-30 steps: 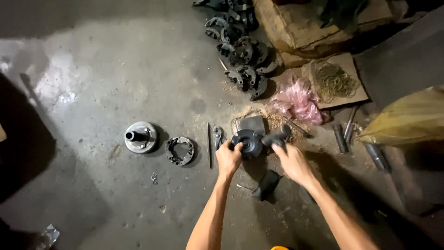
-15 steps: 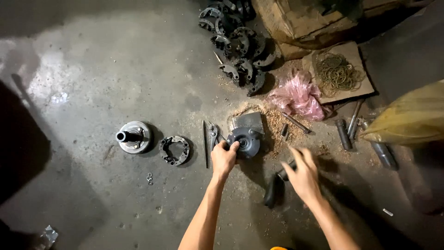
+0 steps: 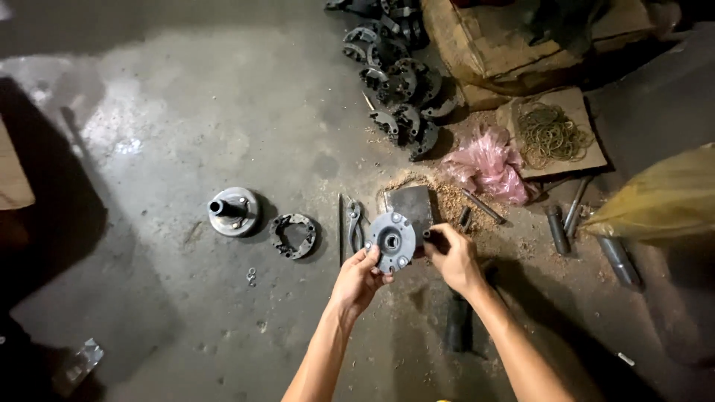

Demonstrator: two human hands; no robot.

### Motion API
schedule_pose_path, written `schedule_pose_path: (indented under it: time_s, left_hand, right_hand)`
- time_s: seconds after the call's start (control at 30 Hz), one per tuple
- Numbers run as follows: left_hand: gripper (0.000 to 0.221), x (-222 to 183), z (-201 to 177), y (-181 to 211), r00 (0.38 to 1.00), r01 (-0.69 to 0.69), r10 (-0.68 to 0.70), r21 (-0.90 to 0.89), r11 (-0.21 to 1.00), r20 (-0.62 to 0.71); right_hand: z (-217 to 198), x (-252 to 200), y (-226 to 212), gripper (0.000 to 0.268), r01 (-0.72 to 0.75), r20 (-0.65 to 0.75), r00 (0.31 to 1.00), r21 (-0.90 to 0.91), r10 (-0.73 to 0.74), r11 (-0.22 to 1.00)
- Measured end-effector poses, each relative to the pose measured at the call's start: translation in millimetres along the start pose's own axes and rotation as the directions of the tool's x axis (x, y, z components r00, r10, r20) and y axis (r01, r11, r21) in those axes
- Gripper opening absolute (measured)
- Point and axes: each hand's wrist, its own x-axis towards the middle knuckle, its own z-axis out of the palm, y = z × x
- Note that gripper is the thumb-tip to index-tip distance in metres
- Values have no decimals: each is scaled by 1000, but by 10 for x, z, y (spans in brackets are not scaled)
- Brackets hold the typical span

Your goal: Disassembling and inspecting motorcycle clutch and mechanical components on a workshop floor.

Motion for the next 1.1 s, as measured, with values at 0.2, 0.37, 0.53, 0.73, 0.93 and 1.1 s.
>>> schedule_pose_path:
  time_s: [0.2,0.37,0.53,0.73,0.93,1.1]
  left_hand:
    - [25,-68,-260,-162,1000,-23,22,-46,999,-22]
    - [25,-280,-284,-134,998,-53,51,-68,996,-25]
    - [25,-373,-343,-165,997,-72,70,-70,995,-27]
    - [26,-359,-409,-301,998,-58,57,-41,997,-34]
    - [27,-299,-372,-420,996,-52,51,-22,998,-75]
    - [65,-271,-445,-266,984,61,11,397,916,-177]
  right_hand:
    - [-306,-408,-1126,27,-61,132,990,120,45,991]
    - [-296,-569,-1226,30,-35,135,991,169,12,985]
    - [-123,-755,-1047,29,-199,173,977,527,124,826]
    - [-127,-843,-950,21,-211,164,976,527,146,823]
    - [-105,-788,-1021,24,-176,117,983,433,138,884]
    - [-188,-694,-814,17,-174,202,973,341,108,924]
